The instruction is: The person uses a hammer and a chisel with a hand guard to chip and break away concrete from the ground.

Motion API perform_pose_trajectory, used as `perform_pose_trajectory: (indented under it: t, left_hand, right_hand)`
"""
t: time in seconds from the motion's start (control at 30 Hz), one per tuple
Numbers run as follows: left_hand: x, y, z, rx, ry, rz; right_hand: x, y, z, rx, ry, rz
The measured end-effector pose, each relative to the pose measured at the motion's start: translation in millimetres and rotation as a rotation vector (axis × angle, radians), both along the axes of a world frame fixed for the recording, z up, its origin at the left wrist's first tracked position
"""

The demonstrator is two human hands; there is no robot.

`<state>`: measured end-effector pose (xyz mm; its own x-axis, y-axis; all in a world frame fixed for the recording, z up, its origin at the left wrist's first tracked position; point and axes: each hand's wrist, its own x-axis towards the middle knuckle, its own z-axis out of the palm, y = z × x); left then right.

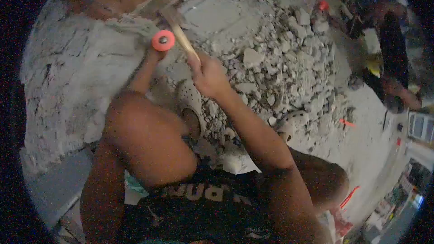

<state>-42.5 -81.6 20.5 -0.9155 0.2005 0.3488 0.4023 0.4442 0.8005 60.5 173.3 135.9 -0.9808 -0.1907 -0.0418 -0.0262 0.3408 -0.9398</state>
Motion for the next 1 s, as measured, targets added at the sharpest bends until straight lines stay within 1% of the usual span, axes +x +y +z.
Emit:
perform_pose_trajectory:
  t: [0.03, 0.07, 0.13, 0.17, 0.2, 0.23, 0.27, 0.3, 0.33, 0.37, 0.4, 0.43, 0.47, 0.5, 0.53, 0.57, 0.6, 0.63, 0.67, 0.73, 0.77, 0.83, 0.9, 0.93, 0.97, 1.0]
  left_hand:
    - [25, 14, 34, -0.042, -0.144, -0.007]
    - [64, 37, 87, -0.081, -0.315, -0.047]
    - [149, 102, 248, -0.145, -0.732, -0.166]
    - [164, 123, 295, -0.171, -0.885, -0.197]
    - [162, 133, 326, -0.181, -0.994, -0.182]
    - [123, 98, 258, -0.183, -0.750, -0.100]
    - [54, 49, 144, -0.190, -0.463, 0.038]
    - [2, 18, 67, -0.216, -0.290, 0.155]
    - [-27, -12, -4, -0.240, -0.241, 0.232]
    - [-50, -27, -36, -0.075, -0.294, 0.179]
    - [-62, -36, -65, 0.499, -0.539, 0.026]
    - [-72, -39, -86, 1.078, -0.771, -0.067]
    - [-73, -43, -98, 1.214, -0.815, -0.101]
    - [-71, -39, -92, 1.084, -0.775, -0.094]
    - [-60, -33, -72, 0.396, -0.526, -0.027]
    - [-47, -29, -54, -0.073, -0.330, 0.086]
    - [-44, -28, -42, -0.224, -0.252, 0.126]
    - [-42, -29, -36, -0.228, -0.238, 0.137]
    - [-38, -29, -32, -0.211, -0.235, 0.143]
    - [-35, -27, -26, -0.216, -0.217, 0.164]
    - [-35, -26, -22, -0.235, -0.206, 0.180]
    - [-37, -27, -18, -0.266, -0.197, 0.211]
    - [-45, -32, -30, -0.181, -0.241, 0.177]
    - [-57, -39, -48, 0.099, -0.326, 0.049]
    - [-70, -50, -70, 0.377, -0.425, -0.067]
    - [-69, -51, -73, 0.664, -0.519, -0.190]
  right_hand:
    - [-10, -3, 20, -0.101, 0.111, -0.050]
    - [-18, -3, 44, -0.212, 0.173, -0.054]
    - [-35, -8, 91, -0.390, 0.328, -0.062]
    - [-35, -11, 102, -0.458, 0.393, -0.082]
    - [-34, -16, 99, -0.466, 0.394, -0.078]
    - [-31, -21, 90, -0.404, 0.425, -0.093]
    - [-26, -24, 76, -0.338, 0.452, -0.114]
    - [-20, -26, 36, -0.237, 0.382, -0.082]
    - [-13, -29, -3, -0.136, 0.309, -0.049]
    - [-7, -26, -22, -0.029, 0.120, 0.015]
    - [-5, -20, -30, 0.077, -0.067, 0.076]
    - [-7, -13, -23, 0.072, -0.062, 0.065]
    - [-7, -7, -9, 0.067, -0.050, 0.060]
    - [-7, -3, 7, 0.060, -0.045, 0.052]
    - [-11, -3, 25, -0.018, -0.005, 0.016]
    - [-16, -5, 49, -0.093, 0.036, -0.013]
    - [-21, -4, 78, -0.158, 0.137, -0.052]
    - [-27, -5, 107, -0.227, 0.244, -0.085]
    - [-31, -4, 132, -0.226, 0.248, -0.069]
    - [-39, -1, 163, -0.505, 0.519, -0.083]
    - [-40, -5, 153, -0.504, 0.522, -0.077]
    - [-36, -21, 97, -0.290, 0.590, -0.126]
    - [-14, -31, 0, -0.226, 0.319, -0.065]
    - [-6, -27, -33, -0.057, 0.125, 0.030]
    - [-4, -21, -50, 0.109, -0.063, 0.125]
    - [-7, -16, -40, 0.108, -0.059, 0.119]
